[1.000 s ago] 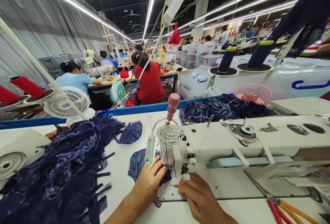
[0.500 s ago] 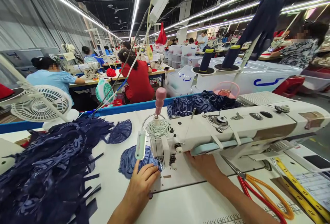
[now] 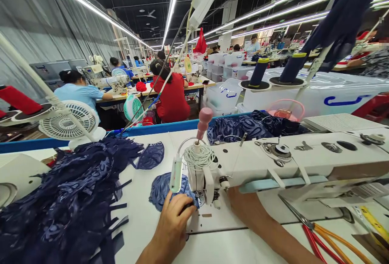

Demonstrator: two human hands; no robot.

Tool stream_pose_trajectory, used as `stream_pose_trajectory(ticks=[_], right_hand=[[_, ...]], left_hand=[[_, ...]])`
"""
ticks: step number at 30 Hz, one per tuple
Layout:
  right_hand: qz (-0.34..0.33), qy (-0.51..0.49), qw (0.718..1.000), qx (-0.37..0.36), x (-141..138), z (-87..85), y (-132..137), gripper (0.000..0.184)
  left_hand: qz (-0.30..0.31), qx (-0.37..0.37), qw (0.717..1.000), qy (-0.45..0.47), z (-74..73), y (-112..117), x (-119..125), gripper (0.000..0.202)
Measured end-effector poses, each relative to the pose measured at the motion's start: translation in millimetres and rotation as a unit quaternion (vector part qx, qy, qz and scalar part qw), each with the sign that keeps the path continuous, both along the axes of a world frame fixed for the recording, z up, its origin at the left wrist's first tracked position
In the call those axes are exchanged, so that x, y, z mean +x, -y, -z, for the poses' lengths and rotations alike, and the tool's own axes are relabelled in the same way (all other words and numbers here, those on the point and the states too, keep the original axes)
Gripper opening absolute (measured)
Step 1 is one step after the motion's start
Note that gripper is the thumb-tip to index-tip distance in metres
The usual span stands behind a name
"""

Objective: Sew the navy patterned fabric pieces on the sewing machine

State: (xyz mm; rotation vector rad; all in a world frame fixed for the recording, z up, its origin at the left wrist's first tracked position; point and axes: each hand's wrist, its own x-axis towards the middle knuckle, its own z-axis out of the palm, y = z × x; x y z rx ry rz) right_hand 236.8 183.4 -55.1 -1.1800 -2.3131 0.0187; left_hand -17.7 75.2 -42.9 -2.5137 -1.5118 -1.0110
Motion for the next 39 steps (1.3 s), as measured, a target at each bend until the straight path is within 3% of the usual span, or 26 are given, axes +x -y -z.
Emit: stream_pose_trajectory(ticks=[3, 7, 10, 12, 18, 24, 28, 34, 39], right_hand=[[-0.068, 0.043, 0.997, -0.014, -9.4, -10.0, 22.7, 0.010], [-0.155, 0.113, 0.978, -0.078, -28.5, -36.9, 49.4, 0.032], [-0.172, 0.196, 0.951, -0.166, -42.9, -52.8, 57.7, 0.046], [-0.167, 0.221, 0.943, -0.184, -49.8, -56.8, 58.5, 0.047], [-0.172, 0.181, 0.950, -0.187, -54.6, -50.4, 56.4, 0.053], [-0.177, -0.006, 0.955, -0.237, -53.1, -38.9, 55.8, 0.026], [-0.162, -0.057, 0.952, -0.253, -51.8, -34.3, 49.3, 0.029], [-0.121, -0.068, 0.943, -0.303, -63.0, -36.1, 52.1, 0.022], [-0.119, -0.053, 0.957, -0.260, -60.9, -29.9, 51.0, 0.023]], left_hand=[[-0.043, 0.005, 0.996, 0.074, -9.1, 3.2, 5.0, 0.033], [-0.029, -0.022, 0.993, 0.108, -11.2, 4.5, 10.8, 0.017], [-0.005, -0.039, 0.994, 0.101, -9.7, 4.6, 14.8, 0.012], [0.000, -0.048, 0.993, 0.110, -9.5, 4.7, 16.6, 0.005], [-0.021, -0.080, 0.986, 0.143, -8.4, 5.2, 17.3, 0.008], [-0.035, -0.101, 0.984, 0.142, -5.0, 2.4, 14.7, 0.012], [-0.060, -0.151, 0.974, 0.159, -6.6, -0.3, 9.9, 0.017], [-0.054, -0.164, 0.970, 0.169, -1.0, -1.7, 10.1, 0.013], [-0.084, -0.151, 0.968, 0.180, -0.5, -1.5, 8.1, 0.013]])
